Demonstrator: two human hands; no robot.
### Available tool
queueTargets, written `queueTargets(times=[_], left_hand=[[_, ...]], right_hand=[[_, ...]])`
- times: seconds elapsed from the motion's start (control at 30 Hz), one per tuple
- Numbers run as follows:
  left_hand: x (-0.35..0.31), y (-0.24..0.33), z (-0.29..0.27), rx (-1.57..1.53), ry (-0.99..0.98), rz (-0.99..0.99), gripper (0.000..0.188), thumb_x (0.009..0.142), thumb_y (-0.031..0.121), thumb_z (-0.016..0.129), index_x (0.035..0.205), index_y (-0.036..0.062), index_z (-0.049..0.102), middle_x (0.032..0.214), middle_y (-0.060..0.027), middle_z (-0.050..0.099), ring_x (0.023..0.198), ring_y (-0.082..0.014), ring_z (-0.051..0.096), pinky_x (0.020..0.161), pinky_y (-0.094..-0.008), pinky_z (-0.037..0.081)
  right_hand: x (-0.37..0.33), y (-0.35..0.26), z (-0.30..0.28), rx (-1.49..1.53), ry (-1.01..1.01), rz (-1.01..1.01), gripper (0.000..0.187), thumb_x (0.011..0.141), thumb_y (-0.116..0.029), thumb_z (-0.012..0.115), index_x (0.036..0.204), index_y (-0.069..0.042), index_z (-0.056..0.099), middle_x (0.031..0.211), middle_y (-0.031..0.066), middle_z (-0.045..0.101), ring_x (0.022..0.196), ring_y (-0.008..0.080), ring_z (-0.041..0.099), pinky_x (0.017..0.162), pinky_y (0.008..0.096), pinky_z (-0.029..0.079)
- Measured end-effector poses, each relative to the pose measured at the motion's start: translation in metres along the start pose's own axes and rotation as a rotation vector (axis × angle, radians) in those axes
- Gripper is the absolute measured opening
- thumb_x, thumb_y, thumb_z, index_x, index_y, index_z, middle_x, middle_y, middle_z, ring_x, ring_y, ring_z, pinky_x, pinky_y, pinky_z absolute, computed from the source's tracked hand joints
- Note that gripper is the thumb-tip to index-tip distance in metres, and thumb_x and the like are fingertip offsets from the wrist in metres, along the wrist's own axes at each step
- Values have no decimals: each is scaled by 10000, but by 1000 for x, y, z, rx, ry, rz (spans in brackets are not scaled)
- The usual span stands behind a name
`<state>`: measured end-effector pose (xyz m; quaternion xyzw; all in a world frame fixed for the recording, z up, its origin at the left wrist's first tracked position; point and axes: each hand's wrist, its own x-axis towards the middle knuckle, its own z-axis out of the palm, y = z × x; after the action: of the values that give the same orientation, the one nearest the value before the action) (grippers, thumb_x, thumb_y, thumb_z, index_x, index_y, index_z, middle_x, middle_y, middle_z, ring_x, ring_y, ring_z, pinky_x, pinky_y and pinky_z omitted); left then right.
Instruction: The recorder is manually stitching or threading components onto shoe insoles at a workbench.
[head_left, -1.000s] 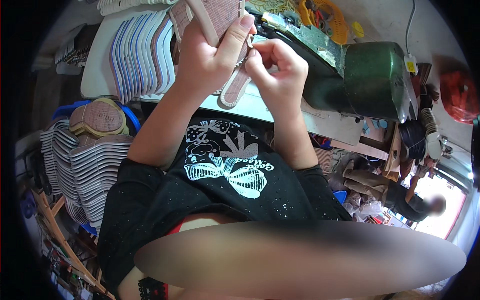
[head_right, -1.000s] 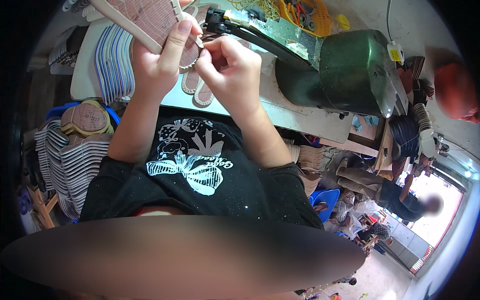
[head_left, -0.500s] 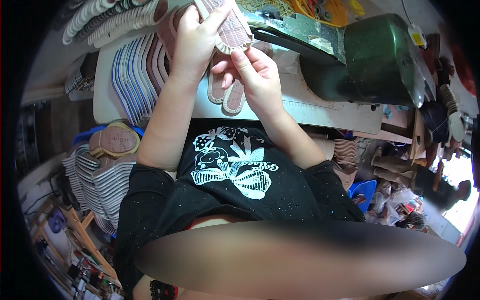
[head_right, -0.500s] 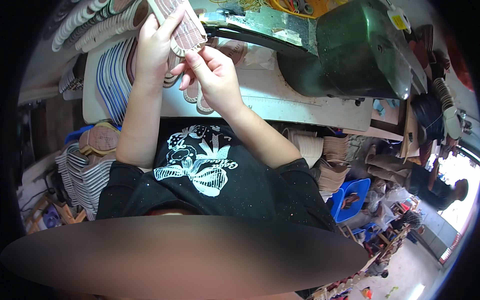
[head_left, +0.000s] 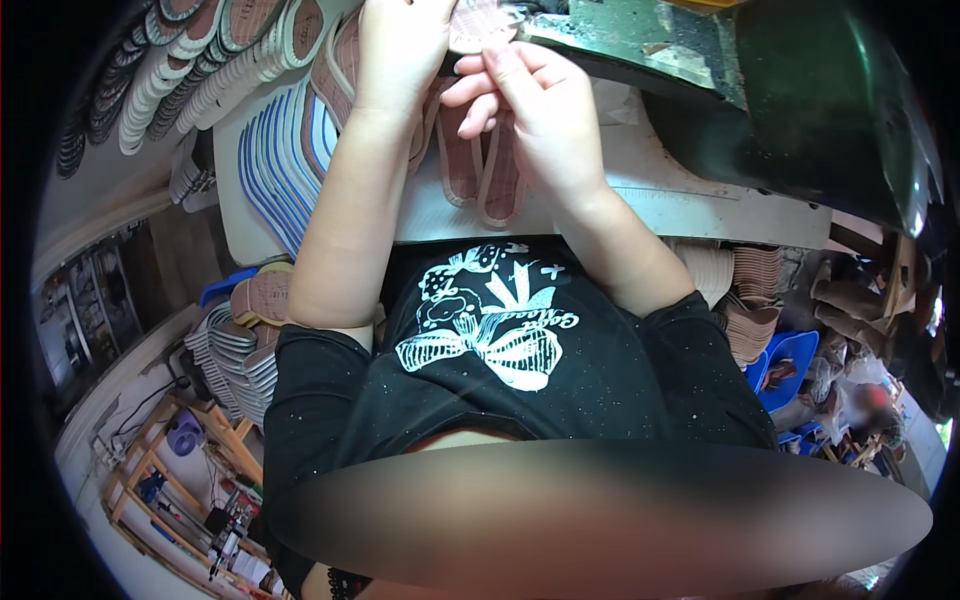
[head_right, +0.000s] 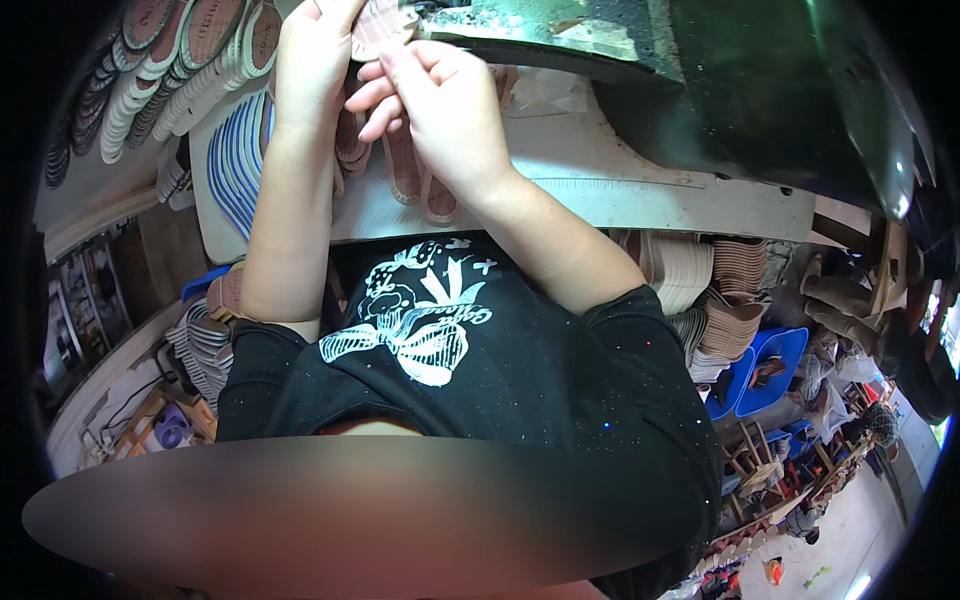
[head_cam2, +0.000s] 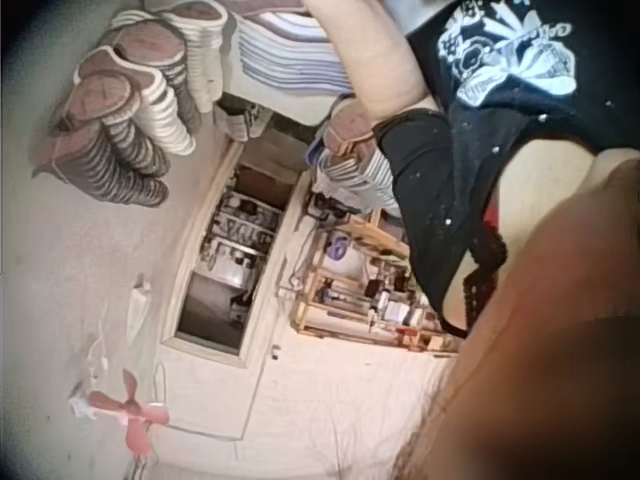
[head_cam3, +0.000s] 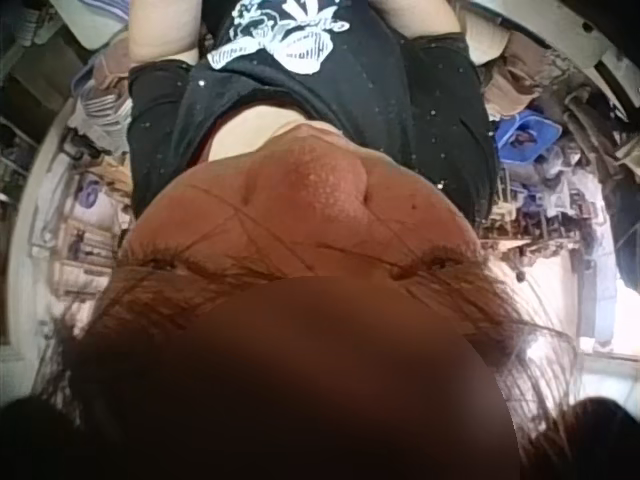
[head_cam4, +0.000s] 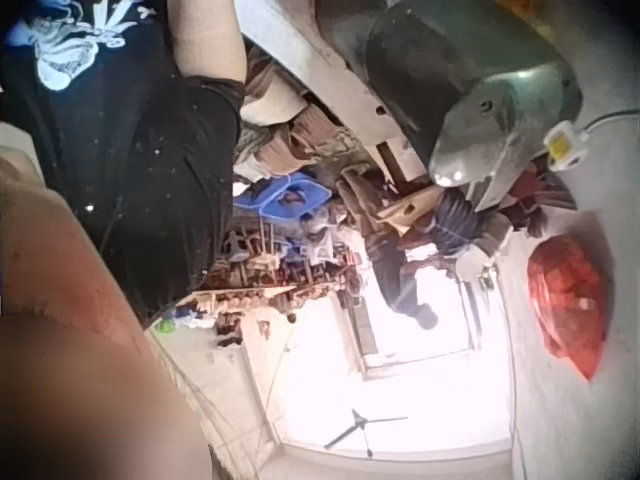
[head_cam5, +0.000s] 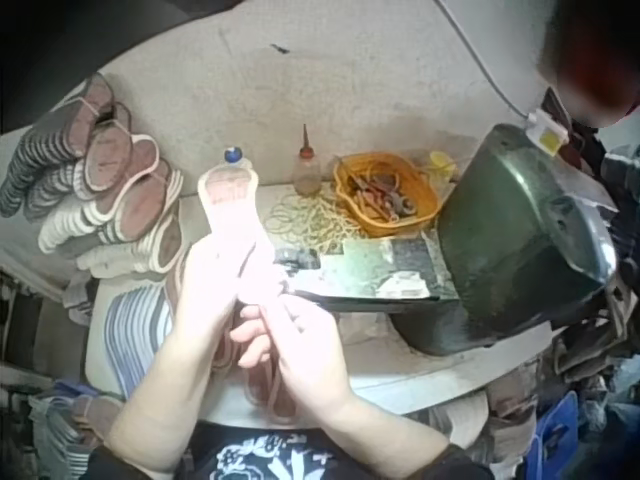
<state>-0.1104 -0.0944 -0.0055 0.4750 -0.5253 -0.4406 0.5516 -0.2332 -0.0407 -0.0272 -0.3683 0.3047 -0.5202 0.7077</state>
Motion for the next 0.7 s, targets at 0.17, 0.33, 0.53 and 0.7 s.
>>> queueTargets(times=[0.17, 0.33, 0.53, 0.7], left_hand=[[-8, 0, 7, 62, 78, 36, 192, 933, 124, 470, 826, -2, 568, 644, -45, 571, 514, -101, 539, 429, -209, 418], [-15, -2, 18, -138, 251, -154, 191, 937, 106, 432, 819, 0, 539, 578, -49, 515, 419, -122, 480, 345, -241, 365], [-6, -8, 20, -3, 382, 19, 234, 920, 133, 507, 794, -48, 585, 685, -68, 608, 513, -107, 535, 436, -236, 412], [-10, 7, 6, -235, 664, -167, 278, 934, 233, 537, 846, -15, 628, 707, -57, 610, 629, -119, 571, 543, -258, 459]], right_hand=[[3, 0, 1, -35, 56, -3, 287, 964, -199, 480, 982, 61, 602, 787, 134, 674, 560, 107, 617, 537, 185, 471], [5, 0, 4, -78, 109, -10, 278, 951, -216, 509, 949, 30, 639, 722, 80, 656, 525, 72, 580, 511, 159, 436], [3, -6, -8, -158, -8, 65, 286, 956, -218, 484, 957, 38, 613, 702, 107, 646, 528, 129, 585, 516, 213, 469], [-26, -13, -14, -208, -34, 179, 264, 928, -236, 537, 865, -2, 641, 627, 32, 609, 485, 51, 502, 477, 174, 405]])
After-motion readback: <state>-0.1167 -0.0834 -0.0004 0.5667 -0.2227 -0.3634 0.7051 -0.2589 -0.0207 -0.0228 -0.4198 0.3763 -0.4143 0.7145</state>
